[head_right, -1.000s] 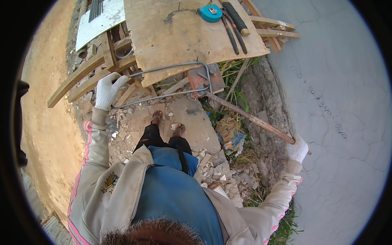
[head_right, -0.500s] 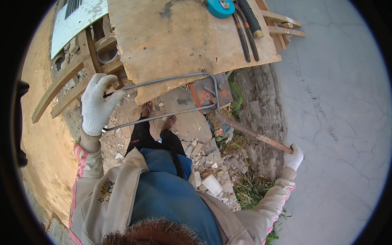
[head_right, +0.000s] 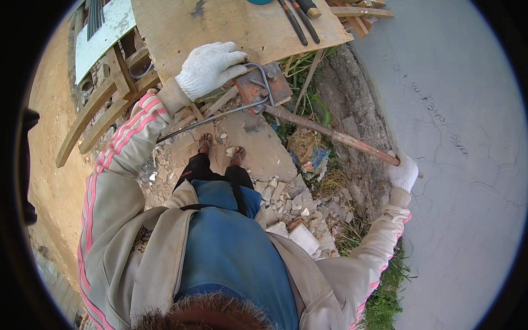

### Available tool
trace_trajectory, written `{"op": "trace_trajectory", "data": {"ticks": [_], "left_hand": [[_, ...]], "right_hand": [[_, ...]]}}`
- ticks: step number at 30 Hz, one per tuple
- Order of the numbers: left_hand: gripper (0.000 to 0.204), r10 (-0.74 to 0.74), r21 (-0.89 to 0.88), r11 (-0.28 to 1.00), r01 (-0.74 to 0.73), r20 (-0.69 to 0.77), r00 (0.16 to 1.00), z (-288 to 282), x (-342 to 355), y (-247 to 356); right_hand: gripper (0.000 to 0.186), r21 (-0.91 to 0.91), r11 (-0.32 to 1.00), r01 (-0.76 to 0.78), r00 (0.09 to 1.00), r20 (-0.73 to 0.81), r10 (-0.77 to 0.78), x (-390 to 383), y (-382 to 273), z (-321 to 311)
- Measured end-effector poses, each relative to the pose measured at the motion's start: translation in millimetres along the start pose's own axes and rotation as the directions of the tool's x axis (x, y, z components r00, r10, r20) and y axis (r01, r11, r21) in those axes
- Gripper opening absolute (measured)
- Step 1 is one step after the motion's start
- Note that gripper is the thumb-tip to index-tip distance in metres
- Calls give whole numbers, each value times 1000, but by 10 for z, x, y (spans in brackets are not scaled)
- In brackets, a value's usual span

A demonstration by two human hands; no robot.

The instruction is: The person repeatedly bends thin metal rods into U-shapes using a long metal bar as a lever against a wooden workbench. They pick up rods from a pile, position them, apply leverage to bend them, and place the finished pieces aside.

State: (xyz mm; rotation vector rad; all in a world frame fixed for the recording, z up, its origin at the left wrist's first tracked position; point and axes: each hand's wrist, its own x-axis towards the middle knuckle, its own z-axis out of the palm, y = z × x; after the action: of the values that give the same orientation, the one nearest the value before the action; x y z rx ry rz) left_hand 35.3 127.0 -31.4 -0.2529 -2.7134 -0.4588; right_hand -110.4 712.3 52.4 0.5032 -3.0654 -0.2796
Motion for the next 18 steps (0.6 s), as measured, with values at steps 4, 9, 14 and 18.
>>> {"op": "trace_trajectory", "data": {"ticks": [4, 9, 14, 18], "left_hand": [[32, -22, 67, 997, 24, -31, 999, 30, -15, 65], [32, -70, 136, 988, 73, -26, 997, 55, -74, 123], [33, -59, 115, 991, 75, -134, 989, 149, -129, 102], [32, -54, 101, 993, 66, -126, 991, 144, -121, 83]], "right_hand": [[29, -50, 999, -4, 1000, -15, 3, 4, 35, 54], [33, -60, 998, -22, 1000, -14, 21, -14, 63, 103], [36, -53, 999, -8, 998, -56, 5, -68, 53, 148], [37, -52, 999, -14, 998, -69, 11, -155, 40, 180]]}}
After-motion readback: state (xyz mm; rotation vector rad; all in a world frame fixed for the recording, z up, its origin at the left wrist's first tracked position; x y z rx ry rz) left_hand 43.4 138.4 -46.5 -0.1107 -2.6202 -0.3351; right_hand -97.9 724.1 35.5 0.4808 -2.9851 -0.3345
